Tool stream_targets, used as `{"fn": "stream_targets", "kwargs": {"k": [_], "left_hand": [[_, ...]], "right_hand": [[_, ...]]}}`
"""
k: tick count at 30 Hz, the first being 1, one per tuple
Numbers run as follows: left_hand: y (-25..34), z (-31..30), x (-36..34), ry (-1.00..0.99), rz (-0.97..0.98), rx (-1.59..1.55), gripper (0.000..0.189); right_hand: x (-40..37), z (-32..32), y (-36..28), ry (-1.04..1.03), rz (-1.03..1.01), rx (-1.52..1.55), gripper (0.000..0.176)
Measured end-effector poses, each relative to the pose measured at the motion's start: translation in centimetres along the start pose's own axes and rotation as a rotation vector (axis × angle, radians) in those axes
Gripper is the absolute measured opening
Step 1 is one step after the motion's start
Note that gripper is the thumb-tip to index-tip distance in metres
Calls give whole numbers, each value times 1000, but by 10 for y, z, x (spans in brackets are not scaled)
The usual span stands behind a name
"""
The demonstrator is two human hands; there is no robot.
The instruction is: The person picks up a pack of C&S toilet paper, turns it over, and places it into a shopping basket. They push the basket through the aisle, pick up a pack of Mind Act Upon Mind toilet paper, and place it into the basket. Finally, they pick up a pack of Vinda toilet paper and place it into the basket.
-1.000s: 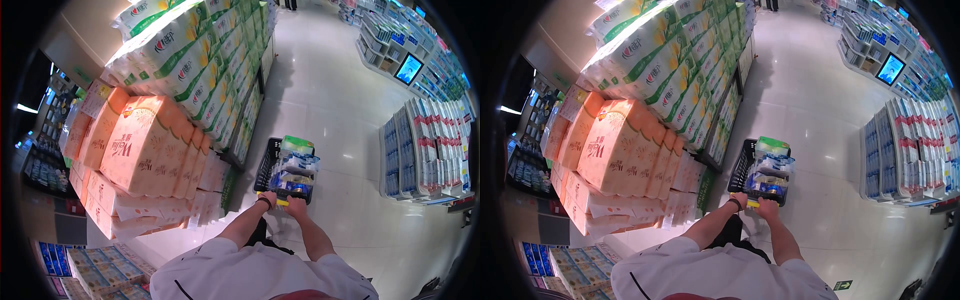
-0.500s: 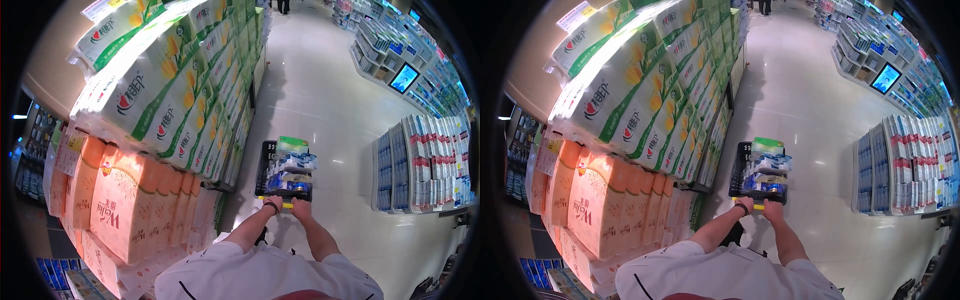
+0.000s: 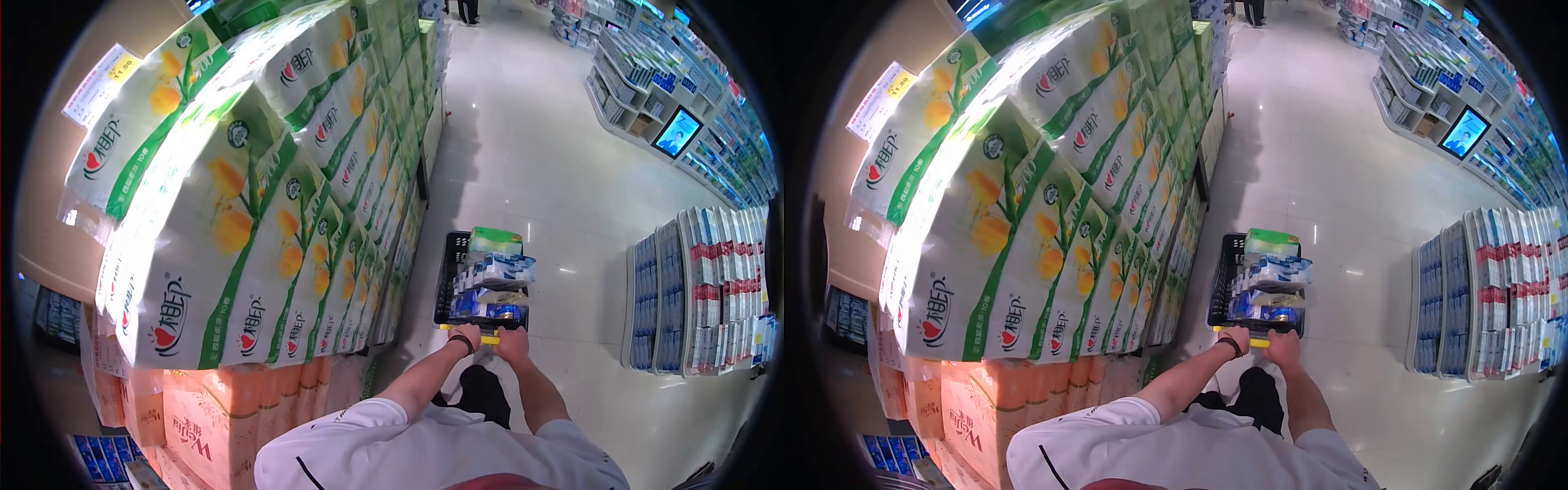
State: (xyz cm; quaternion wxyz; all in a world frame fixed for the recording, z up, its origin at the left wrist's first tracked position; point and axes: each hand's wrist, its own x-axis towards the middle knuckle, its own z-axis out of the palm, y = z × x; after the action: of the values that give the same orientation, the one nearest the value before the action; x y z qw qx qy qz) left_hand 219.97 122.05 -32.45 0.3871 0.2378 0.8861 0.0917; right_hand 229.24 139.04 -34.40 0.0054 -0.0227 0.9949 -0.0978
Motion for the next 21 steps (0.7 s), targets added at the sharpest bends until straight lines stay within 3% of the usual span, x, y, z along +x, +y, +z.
{"fn": "stream_targets", "kwargs": {"k": [10, 13, 17, 21], "left_hand": [[-1, -110, 117, 56, 21, 50, 27], [1, -138, 155, 104, -60, 53, 27], [-3, -166, 216, 157, -71, 115, 26], [8, -198, 240, 305, -133, -9, 57]], "right_hand": [[143, 0, 70, 68, 23, 81, 26], [191, -15, 87, -85, 62, 56, 26], [256, -39, 113, -141, 91, 90, 29], [313, -51, 138, -122, 103, 164, 24]]}}
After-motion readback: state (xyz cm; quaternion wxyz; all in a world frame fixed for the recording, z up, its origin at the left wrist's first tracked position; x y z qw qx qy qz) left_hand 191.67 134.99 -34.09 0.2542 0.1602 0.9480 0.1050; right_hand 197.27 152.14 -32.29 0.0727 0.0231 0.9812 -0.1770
